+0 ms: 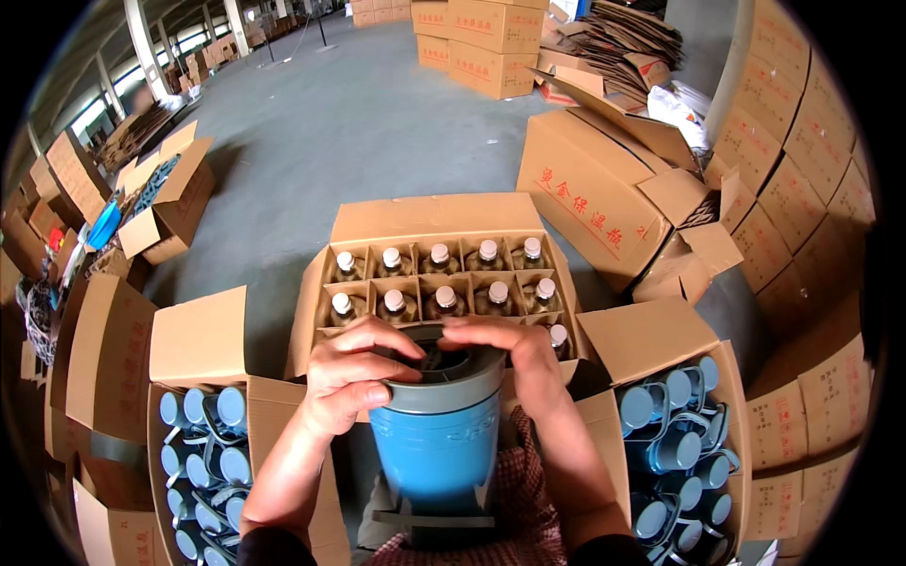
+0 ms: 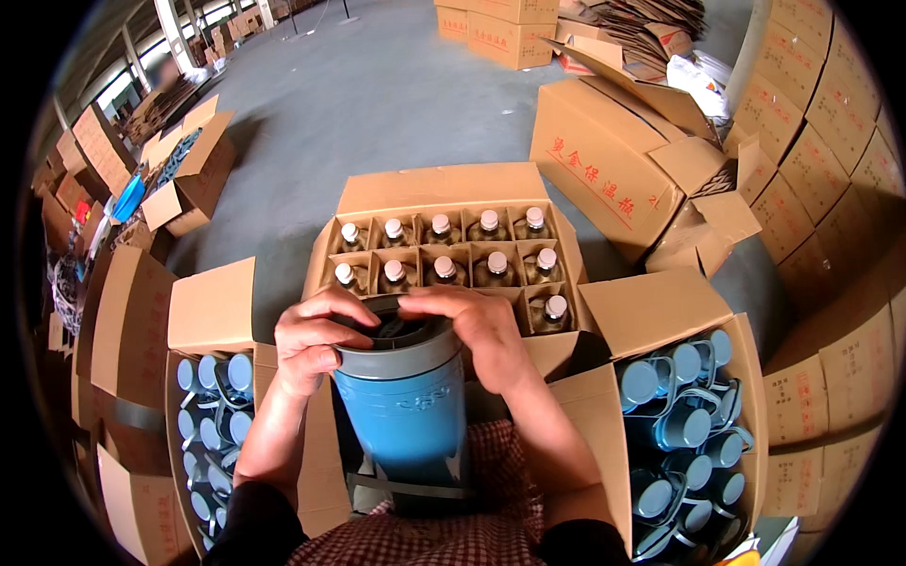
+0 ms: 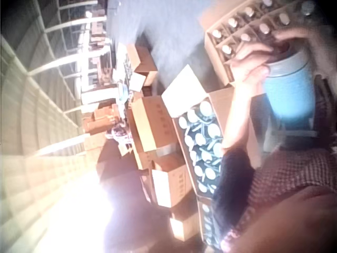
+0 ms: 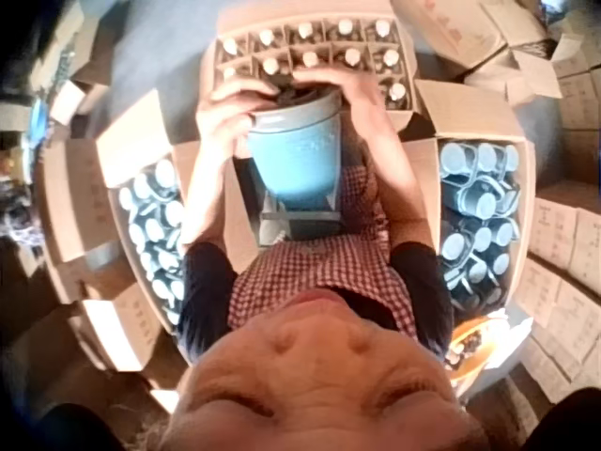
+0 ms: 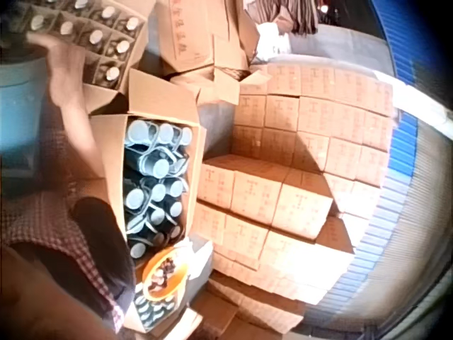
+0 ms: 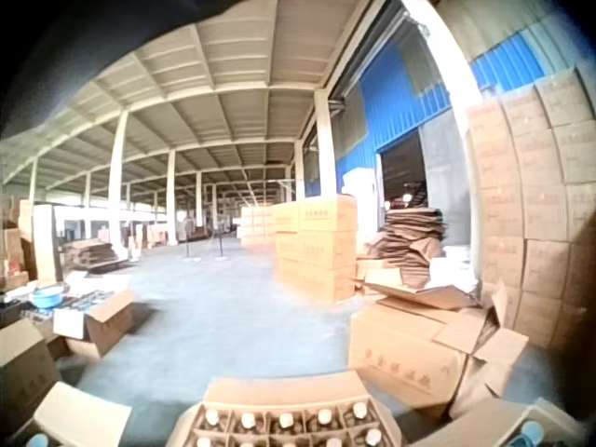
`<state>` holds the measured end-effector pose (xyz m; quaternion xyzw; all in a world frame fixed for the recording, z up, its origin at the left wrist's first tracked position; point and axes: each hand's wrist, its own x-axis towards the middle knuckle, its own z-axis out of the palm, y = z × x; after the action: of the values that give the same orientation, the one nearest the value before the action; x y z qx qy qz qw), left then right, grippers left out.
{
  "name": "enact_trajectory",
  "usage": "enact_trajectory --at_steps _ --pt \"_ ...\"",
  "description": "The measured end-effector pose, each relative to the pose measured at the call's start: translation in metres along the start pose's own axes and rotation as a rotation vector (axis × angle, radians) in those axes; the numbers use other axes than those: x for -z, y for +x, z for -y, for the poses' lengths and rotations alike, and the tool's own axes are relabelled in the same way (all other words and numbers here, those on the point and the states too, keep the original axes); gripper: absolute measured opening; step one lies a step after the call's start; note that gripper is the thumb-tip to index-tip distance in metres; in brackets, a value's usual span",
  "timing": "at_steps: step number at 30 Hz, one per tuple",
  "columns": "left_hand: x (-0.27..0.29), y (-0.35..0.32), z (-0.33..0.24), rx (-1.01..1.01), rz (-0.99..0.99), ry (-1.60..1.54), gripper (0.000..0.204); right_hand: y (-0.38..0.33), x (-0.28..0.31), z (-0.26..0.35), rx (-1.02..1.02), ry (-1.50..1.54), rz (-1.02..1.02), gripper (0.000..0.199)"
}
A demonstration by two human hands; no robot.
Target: The person assembles blue thermos bottles by inserting a stainless steel liner into the blue plastic body and screwing on the lid. The person repeatedly picks up the components from surrounding cardboard boxes, assembles them, and places the finished bottles into a box.
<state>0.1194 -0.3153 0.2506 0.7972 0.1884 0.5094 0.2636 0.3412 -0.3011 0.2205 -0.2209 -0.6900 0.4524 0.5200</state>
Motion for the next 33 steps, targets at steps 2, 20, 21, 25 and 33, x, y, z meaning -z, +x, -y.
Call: enact_trajectory --at_steps 2,20,21,25,33 --pt "-0.002 0.005 -0.005 0.046 0.057 0.074 0.024 0.0 0.001 -0.013 -0.071 0.157 -0.018 0.074" --pt "-0.015 0.058 -0.036 -0.002 0.336 0.422 0.012 0.025 -0.016 -0.013 -0.405 0.957 -0.103 0.064" --pt "-0.032 0.061 -0.047 0.026 0.284 0.544 0.014 0.031 -0.031 -0.016 -0.299 0.824 -0.052 0.064" --pt "-0.057 0.066 -0.037 -0.027 0.298 0.665 0.016 0.036 -0.071 0.001 0.098 1.201 -0.022 0.061" --pt "-0.011 0.03 0.017 -0.336 0.138 -0.003 0.028 0.003 0.01 -0.036 -0.557 0.986 0.079 0.04"
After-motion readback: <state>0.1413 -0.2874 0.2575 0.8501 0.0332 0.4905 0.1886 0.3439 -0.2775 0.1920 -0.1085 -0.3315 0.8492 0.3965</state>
